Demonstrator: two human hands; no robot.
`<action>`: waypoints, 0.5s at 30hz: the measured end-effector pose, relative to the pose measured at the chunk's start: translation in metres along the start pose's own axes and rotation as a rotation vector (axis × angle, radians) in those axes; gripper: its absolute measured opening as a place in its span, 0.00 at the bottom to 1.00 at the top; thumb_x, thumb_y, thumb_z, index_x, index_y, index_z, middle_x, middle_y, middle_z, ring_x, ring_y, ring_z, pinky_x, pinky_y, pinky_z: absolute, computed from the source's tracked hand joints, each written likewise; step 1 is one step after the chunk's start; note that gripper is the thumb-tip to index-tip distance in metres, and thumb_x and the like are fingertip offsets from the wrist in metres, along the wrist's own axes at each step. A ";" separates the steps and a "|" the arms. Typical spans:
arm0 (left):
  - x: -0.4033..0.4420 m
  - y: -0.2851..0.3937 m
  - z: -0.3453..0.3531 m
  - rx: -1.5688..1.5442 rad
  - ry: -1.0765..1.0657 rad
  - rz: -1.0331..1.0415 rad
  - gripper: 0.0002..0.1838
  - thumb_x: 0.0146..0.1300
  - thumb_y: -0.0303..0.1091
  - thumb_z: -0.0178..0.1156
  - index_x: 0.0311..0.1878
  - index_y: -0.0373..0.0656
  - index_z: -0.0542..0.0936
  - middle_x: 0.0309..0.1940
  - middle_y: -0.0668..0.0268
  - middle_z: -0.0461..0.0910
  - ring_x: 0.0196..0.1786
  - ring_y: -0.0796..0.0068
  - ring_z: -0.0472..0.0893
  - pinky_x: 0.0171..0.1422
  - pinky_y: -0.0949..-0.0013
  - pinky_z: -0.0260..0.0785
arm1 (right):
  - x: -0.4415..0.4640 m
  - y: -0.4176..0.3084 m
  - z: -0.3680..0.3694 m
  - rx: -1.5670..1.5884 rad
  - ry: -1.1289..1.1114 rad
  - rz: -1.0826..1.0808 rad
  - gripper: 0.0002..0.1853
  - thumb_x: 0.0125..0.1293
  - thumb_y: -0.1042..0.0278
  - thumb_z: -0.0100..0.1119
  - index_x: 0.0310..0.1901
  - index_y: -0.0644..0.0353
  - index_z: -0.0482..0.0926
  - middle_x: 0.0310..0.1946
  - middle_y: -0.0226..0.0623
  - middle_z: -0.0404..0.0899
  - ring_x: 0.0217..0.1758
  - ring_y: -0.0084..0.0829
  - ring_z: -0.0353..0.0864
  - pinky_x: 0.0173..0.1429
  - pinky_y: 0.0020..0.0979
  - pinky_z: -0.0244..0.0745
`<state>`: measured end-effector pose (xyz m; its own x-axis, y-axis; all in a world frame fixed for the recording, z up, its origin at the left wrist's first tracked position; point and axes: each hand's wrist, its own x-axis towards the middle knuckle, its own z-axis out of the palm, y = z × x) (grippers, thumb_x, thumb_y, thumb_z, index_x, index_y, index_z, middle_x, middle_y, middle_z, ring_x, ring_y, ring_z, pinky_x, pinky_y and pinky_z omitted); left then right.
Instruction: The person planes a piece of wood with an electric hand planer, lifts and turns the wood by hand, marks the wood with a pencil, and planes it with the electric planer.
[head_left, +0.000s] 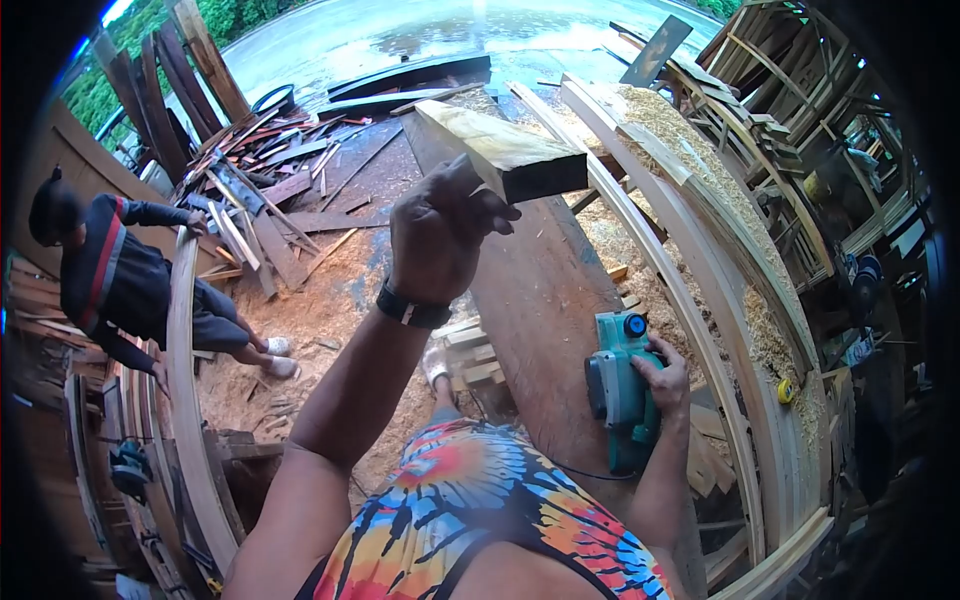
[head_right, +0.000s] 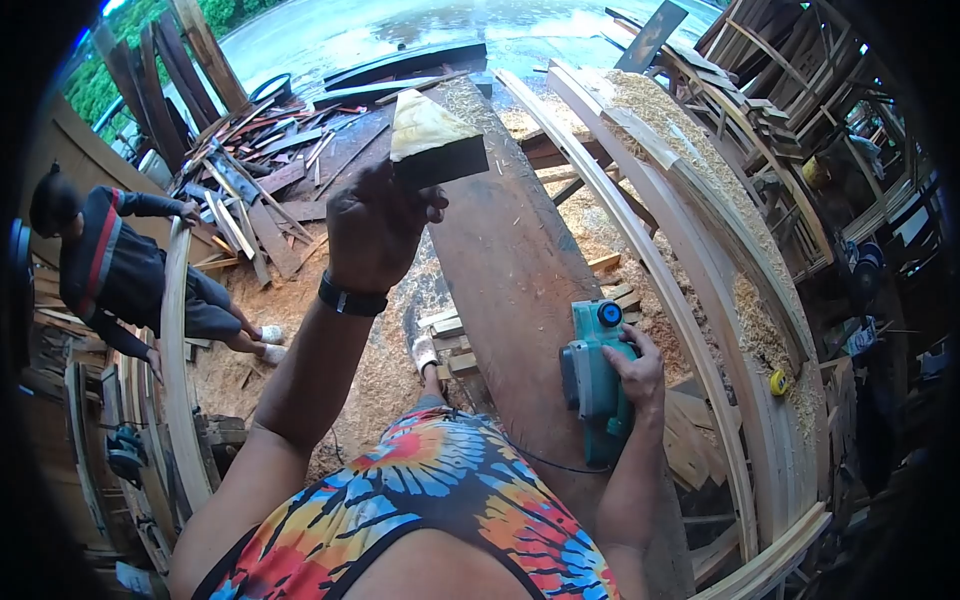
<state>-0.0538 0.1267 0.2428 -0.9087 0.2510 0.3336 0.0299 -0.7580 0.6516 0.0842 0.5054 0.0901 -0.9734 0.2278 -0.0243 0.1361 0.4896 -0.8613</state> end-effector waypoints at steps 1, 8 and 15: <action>-0.001 -0.001 0.002 -0.018 0.019 0.017 0.19 0.78 0.38 0.41 0.55 0.35 0.76 0.50 0.52 0.82 0.44 0.52 0.84 0.46 0.57 0.77 | -0.001 0.000 0.000 0.003 -0.003 0.009 0.31 0.56 0.62 0.74 0.59 0.69 0.79 0.49 0.44 0.82 0.52 0.36 0.82 0.59 0.36 0.76; -0.003 0.001 0.005 -0.052 0.082 0.046 0.21 0.78 0.33 0.35 0.59 0.28 0.73 0.45 0.50 0.82 0.39 0.56 0.86 0.42 0.59 0.80 | 0.000 0.004 0.001 0.022 0.007 0.002 0.31 0.56 0.62 0.74 0.59 0.69 0.79 0.48 0.44 0.82 0.52 0.36 0.81 0.59 0.36 0.76; -0.015 0.011 0.008 -0.064 0.038 0.082 0.19 0.77 0.32 0.39 0.58 0.29 0.74 0.46 0.47 0.83 0.39 0.55 0.85 0.43 0.58 0.78 | -0.001 -0.001 0.000 0.030 0.009 0.032 0.31 0.56 0.61 0.74 0.59 0.69 0.79 0.49 0.44 0.83 0.52 0.37 0.82 0.59 0.36 0.76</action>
<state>-0.0366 0.1195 0.2500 -0.9193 0.1647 0.3575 0.0791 -0.8125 0.5776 0.0853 0.5042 0.0909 -0.9670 0.2503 -0.0480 0.1615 0.4562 -0.8751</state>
